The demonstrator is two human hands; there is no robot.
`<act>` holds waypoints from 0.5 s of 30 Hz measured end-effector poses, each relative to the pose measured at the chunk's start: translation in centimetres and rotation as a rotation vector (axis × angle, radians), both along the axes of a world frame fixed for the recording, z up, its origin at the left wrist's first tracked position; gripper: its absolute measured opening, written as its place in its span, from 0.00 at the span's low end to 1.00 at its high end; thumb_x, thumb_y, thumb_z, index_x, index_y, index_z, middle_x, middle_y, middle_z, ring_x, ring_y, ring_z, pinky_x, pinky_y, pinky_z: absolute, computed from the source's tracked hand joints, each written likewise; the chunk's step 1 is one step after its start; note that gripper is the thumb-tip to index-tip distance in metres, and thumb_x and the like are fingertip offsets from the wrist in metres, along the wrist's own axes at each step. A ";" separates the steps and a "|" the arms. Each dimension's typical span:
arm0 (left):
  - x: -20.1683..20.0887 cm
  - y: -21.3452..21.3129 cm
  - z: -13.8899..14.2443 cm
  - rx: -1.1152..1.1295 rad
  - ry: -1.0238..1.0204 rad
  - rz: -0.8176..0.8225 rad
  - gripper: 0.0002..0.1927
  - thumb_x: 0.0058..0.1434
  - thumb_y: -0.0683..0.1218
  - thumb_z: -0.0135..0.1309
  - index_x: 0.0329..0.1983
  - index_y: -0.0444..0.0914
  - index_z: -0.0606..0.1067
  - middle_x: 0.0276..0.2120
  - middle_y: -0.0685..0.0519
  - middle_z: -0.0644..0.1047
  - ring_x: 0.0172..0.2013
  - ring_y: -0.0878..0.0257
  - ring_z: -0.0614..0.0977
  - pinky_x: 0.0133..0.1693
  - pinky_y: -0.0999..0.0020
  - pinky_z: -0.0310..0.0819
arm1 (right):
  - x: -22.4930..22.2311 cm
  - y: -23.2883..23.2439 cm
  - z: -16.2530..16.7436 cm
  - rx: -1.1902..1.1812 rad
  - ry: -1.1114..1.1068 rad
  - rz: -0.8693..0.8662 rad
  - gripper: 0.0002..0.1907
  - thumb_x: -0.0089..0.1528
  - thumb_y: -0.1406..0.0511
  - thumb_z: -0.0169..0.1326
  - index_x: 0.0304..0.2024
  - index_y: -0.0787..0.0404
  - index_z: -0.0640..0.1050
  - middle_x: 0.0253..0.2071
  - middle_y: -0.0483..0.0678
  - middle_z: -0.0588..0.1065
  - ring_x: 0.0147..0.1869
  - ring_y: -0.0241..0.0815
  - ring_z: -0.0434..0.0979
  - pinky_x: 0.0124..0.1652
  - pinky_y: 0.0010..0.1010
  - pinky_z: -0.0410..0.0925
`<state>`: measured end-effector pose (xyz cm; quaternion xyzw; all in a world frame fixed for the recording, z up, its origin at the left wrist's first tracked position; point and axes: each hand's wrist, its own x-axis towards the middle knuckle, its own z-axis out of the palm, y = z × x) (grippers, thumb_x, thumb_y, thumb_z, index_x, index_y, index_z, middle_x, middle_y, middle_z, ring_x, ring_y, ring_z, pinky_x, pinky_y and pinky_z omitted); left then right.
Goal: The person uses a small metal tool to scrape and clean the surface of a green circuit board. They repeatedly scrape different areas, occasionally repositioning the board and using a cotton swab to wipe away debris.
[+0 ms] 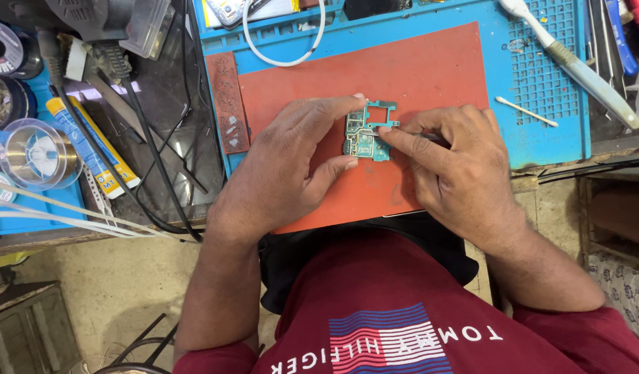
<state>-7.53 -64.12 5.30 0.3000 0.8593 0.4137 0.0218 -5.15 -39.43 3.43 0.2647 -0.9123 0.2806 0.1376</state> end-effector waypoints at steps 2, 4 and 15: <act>0.0 0.0 -0.1 0.017 0.004 -0.004 0.31 0.64 0.46 0.64 0.67 0.40 0.66 0.62 0.49 0.75 0.62 0.48 0.77 0.63 0.55 0.72 | 0.1 0.1 0.0 -0.005 0.006 0.016 0.18 0.63 0.74 0.61 0.52 0.51 0.84 0.45 0.42 0.78 0.44 0.41 0.72 0.48 0.36 0.64; -0.1 0.0 -0.2 0.022 0.016 -0.008 0.29 0.64 0.46 0.64 0.65 0.39 0.67 0.63 0.49 0.75 0.62 0.48 0.77 0.63 0.54 0.71 | 0.1 0.2 0.0 -0.001 0.010 0.031 0.19 0.62 0.75 0.60 0.52 0.51 0.84 0.45 0.42 0.78 0.45 0.41 0.72 0.48 0.37 0.64; 0.6 -0.4 -0.1 0.042 0.003 -0.012 0.25 0.64 0.46 0.64 0.61 0.39 0.69 0.65 0.50 0.75 0.63 0.48 0.77 0.64 0.55 0.70 | 1.1 0.2 0.4 0.003 0.005 -0.020 0.19 0.60 0.74 0.62 0.51 0.49 0.85 0.47 0.40 0.78 0.45 0.42 0.70 0.48 0.37 0.61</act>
